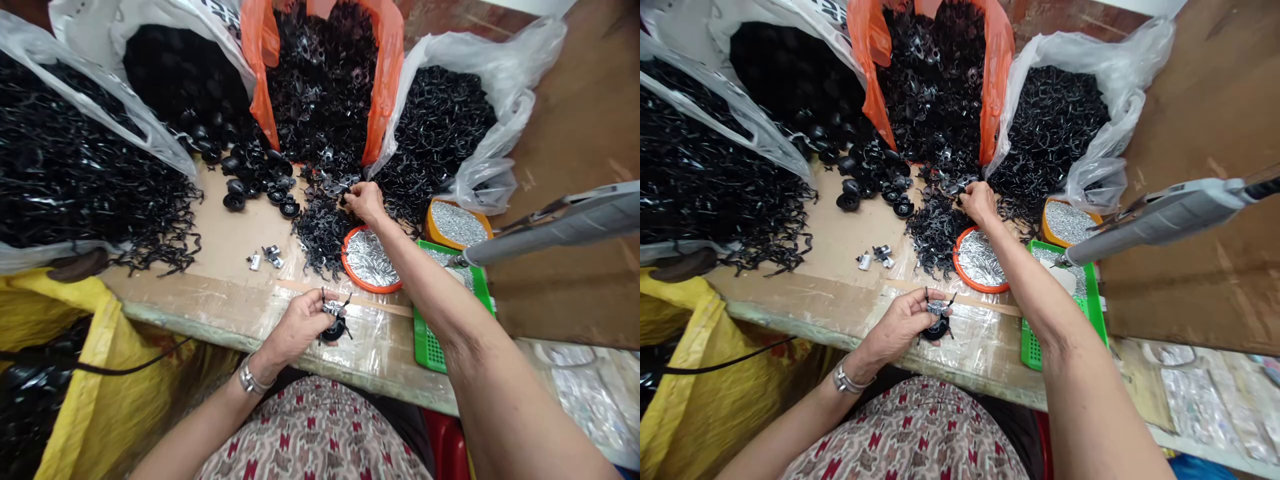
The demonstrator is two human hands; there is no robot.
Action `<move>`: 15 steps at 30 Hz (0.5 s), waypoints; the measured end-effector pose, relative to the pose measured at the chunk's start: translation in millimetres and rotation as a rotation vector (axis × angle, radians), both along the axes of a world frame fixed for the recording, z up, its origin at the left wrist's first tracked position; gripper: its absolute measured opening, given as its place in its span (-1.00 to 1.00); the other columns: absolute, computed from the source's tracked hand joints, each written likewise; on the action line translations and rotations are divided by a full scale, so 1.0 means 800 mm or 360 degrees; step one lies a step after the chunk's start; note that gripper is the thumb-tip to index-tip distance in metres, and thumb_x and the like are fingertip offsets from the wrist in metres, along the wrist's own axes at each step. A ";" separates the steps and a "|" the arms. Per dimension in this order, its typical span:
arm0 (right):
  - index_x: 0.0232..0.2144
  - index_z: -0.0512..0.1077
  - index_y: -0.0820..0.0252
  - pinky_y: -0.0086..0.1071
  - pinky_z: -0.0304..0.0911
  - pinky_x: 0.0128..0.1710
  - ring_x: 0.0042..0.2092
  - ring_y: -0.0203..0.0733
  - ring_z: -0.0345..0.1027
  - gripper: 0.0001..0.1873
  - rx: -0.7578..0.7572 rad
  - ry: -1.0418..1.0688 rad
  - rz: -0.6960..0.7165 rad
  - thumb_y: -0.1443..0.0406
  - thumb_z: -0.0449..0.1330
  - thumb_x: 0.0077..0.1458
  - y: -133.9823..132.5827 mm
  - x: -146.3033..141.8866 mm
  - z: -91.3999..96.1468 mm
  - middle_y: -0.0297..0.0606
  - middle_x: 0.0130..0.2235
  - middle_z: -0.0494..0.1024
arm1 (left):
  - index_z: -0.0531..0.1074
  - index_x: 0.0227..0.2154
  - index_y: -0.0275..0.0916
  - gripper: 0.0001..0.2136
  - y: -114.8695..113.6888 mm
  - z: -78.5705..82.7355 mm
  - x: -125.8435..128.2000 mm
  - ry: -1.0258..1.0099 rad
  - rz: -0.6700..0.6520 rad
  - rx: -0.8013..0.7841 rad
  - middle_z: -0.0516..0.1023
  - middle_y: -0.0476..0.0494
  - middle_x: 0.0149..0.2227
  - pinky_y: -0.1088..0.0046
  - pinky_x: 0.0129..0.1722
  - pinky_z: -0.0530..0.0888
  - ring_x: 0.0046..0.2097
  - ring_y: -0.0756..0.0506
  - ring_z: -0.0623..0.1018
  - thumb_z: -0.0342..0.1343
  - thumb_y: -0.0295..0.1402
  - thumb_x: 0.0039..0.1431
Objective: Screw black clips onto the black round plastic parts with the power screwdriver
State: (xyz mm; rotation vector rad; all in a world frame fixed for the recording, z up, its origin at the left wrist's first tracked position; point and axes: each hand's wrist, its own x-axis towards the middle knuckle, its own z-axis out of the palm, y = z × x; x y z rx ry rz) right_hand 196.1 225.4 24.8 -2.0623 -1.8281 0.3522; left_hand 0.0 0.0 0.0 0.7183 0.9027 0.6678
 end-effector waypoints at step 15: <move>-0.25 0.59 0.22 -0.36 0.08 -0.41 -0.48 -0.30 0.19 -0.73 0.0043 0.0357 0.0342 0.21 0.15 0.15 -0.199 0.015 0.060 -0.41 -0.57 0.36 | 0.40 -0.09 -0.31 -0.59 -0.003 0.002 -0.005 -0.0073 0.0136 0.0035 0.63 -0.18 -0.24 0.41 -0.55 0.60 -0.38 -0.14 0.66 0.29 -0.41 -0.04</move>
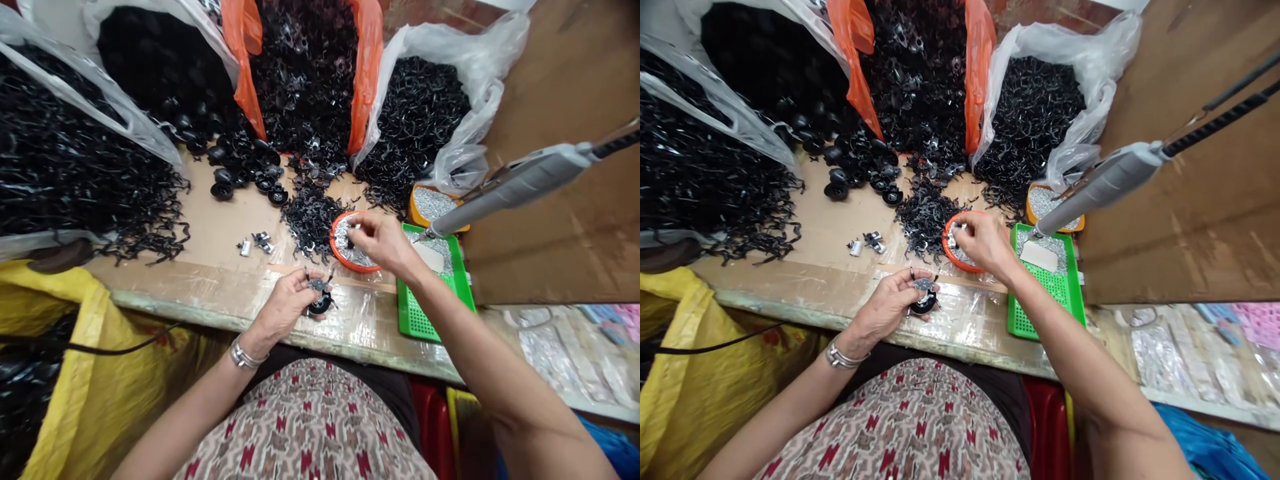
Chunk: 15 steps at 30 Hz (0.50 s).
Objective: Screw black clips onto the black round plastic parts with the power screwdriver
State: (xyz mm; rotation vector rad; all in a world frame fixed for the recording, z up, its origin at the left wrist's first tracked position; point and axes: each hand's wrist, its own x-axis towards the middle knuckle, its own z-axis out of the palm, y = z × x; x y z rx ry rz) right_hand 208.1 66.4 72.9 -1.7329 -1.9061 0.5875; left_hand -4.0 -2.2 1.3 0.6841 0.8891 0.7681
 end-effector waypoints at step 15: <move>0.01 0.38 0.14 -0.33 0.20 -0.43 -0.38 -0.14 0.47 -0.59 -0.0371 -0.0358 0.0303 0.06 0.28 0.23 -0.133 -0.018 -0.044 -0.27 -0.37 0.60 | 0.41 -0.12 -0.31 -0.56 -0.003 0.013 -0.019 0.0073 0.0179 -0.0105 0.65 -0.14 -0.26 0.42 -0.54 0.59 -0.43 -0.12 0.65 0.36 -0.42 -0.11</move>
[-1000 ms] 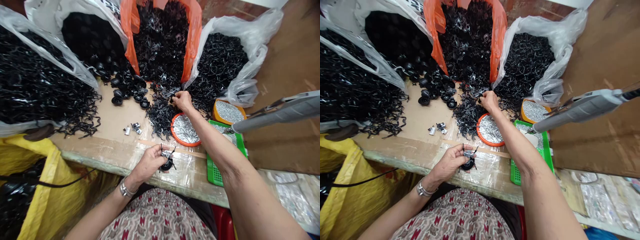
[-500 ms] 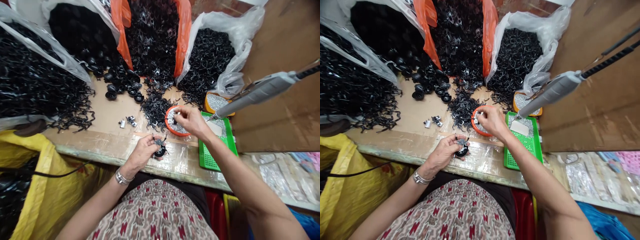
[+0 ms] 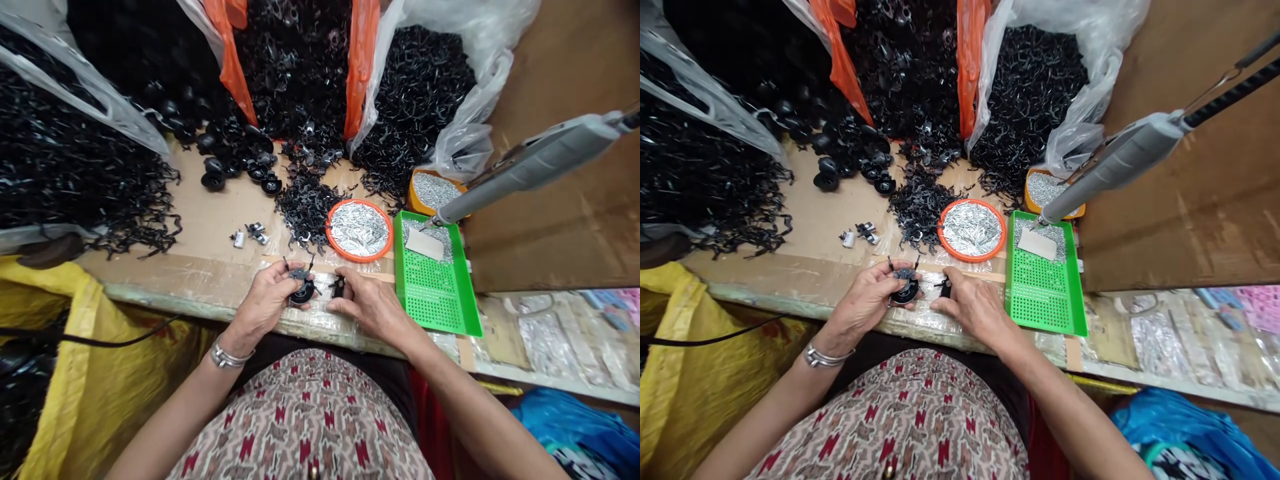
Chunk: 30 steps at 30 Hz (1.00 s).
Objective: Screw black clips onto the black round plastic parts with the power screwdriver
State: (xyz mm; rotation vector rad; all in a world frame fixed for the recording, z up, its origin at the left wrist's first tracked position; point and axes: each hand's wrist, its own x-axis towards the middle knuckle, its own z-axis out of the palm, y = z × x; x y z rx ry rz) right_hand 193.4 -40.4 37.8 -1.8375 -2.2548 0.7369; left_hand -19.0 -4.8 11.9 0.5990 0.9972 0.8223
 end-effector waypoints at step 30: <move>0.06 0.41 0.07 0.22 0.17 0.29 0.34 0.17 0.15 -0.52 0.0638 0.0486 0.0072 0.18 0.36 0.09 -0.016 -0.013 -0.012 0.01 0.24 0.32 | 0.63 -0.27 -0.31 -0.76 -0.014 -0.016 0.029 -0.0139 -0.0164 0.0249 0.65 -0.10 -0.29 0.52 -0.23 0.46 -0.27 -0.04 0.57 0.31 -0.51 -0.08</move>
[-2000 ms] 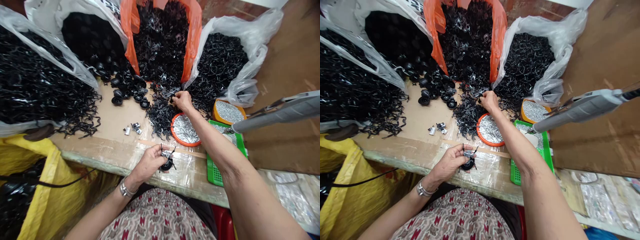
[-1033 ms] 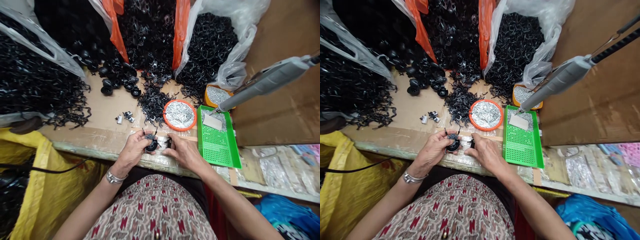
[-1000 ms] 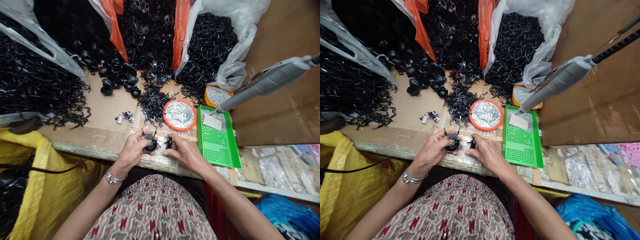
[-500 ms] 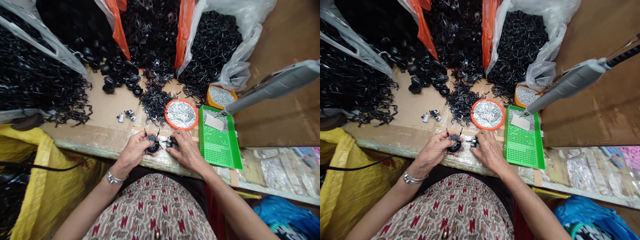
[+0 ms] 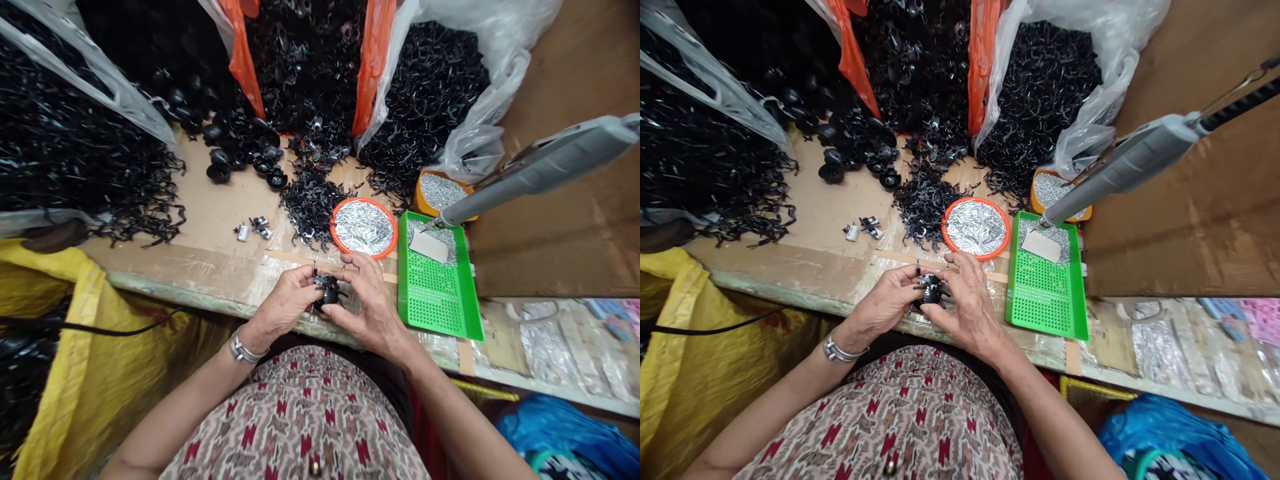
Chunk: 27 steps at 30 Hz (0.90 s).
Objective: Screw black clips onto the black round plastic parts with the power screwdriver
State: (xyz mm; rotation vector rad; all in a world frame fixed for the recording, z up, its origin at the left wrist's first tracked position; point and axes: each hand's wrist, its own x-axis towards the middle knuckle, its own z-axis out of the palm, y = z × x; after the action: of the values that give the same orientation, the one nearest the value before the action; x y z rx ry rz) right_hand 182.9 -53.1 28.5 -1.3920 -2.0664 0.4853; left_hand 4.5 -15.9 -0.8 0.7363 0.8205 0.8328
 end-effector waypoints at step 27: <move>0.11 0.36 0.23 0.16 0.27 0.27 0.31 0.16 0.22 -0.53 0.0092 -0.0164 0.0051 0.24 0.29 0.19 -0.010 -0.003 -0.011 0.11 0.21 0.38 | 0.59 -0.11 -0.32 -0.70 -0.001 0.014 -0.004 0.0175 -0.0310 0.0152 0.60 -0.09 -0.29 0.46 -0.22 0.49 -0.23 -0.07 0.55 0.27 -0.45 0.05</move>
State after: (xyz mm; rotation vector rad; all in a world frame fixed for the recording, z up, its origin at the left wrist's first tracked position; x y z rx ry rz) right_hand 180.3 -61.1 19.7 -1.3783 -2.1705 0.3710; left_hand 1.7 -17.0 10.3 0.9381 0.7963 0.6642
